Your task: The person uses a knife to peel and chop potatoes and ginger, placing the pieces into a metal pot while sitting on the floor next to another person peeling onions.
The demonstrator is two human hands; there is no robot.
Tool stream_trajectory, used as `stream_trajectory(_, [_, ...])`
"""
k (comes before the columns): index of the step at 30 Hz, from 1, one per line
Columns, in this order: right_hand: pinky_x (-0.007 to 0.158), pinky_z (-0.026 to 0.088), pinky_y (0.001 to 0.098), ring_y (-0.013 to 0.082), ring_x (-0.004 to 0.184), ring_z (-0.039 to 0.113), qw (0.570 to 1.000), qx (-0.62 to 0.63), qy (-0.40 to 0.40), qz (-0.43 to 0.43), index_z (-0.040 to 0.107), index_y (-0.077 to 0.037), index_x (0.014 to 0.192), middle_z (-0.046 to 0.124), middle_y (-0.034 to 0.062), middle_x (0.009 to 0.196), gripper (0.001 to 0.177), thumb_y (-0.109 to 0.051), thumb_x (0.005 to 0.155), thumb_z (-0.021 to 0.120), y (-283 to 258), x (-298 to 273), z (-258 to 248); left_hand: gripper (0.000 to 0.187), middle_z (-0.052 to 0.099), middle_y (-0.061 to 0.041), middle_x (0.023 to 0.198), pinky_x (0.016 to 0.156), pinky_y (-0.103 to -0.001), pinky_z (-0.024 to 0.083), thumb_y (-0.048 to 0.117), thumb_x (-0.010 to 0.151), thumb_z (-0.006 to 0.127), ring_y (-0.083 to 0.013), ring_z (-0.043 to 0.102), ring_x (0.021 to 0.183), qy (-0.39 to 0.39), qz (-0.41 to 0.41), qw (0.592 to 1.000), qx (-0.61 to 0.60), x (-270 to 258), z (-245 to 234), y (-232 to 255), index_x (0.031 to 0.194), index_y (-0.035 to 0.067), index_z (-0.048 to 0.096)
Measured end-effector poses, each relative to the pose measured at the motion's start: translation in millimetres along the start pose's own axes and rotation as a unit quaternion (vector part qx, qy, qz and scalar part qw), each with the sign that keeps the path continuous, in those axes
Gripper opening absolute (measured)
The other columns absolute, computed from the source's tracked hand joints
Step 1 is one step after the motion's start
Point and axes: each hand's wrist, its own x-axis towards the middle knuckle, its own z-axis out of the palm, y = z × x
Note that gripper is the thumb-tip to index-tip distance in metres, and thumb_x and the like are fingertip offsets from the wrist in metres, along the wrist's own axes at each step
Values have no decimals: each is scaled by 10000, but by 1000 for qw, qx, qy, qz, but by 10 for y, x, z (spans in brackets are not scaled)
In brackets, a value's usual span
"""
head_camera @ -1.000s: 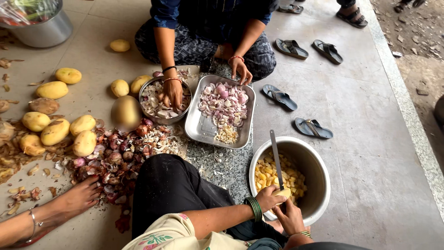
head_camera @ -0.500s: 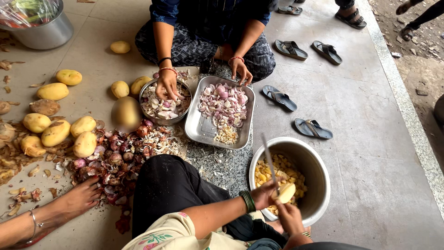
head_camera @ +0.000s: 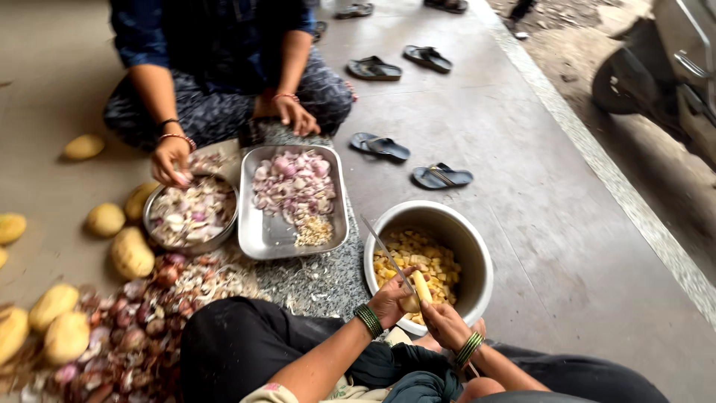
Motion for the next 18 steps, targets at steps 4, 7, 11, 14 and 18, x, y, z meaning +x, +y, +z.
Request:
stream_trajectory(4, [386,308,253,80,432,397,983,169,22,68,597,-52,807,502,-24,569,519,-515,1011,481,-149,-74,-13,546,620,-161,1295,984,-384,602,59,916,729,-259,672,1154,49,-5,998,43,1,20,1,1407,102,494])
stream_trajectory(7, [415,366,237,72,482,449,981,191,34,1,688,-35,988,545,-8,645,426,-447,986,581,-199,-89,-81,441,641,-147,1243,898,-370,607,82,925,741,-250,682,1081,107,-3,994,22,28,-23,-21,1308,75,522])
stream_trajectory(11, [690,562,253,84,803,667,983,-49,137,-109,696,4,1171,767,57,933,473,-345,858,761,-425,-162,-84,416,664,-122,1179,839,-334,610,120,909,734,-215,691,1025,105,0,993,46,14,-19,1,1273,90,536])
stream_trajectory(14, [806,568,265,101,924,702,982,-75,101,-138,676,2,1239,786,86,1024,508,-361,892,746,-584,-214,-93,400,669,-144,1143,829,-330,607,133,949,732,-221,690,969,74,-14,996,39,12,-7,-8,1281,38,529])
stream_trajectory(18, [734,578,278,110,825,706,985,-82,83,-131,688,3,1189,785,84,921,504,-390,878,735,-640,-261,-71,350,675,-145,1095,750,-303,600,115,969,707,-198,680,835,59,-53,996,49,1,-9,-11,1262,51,528])
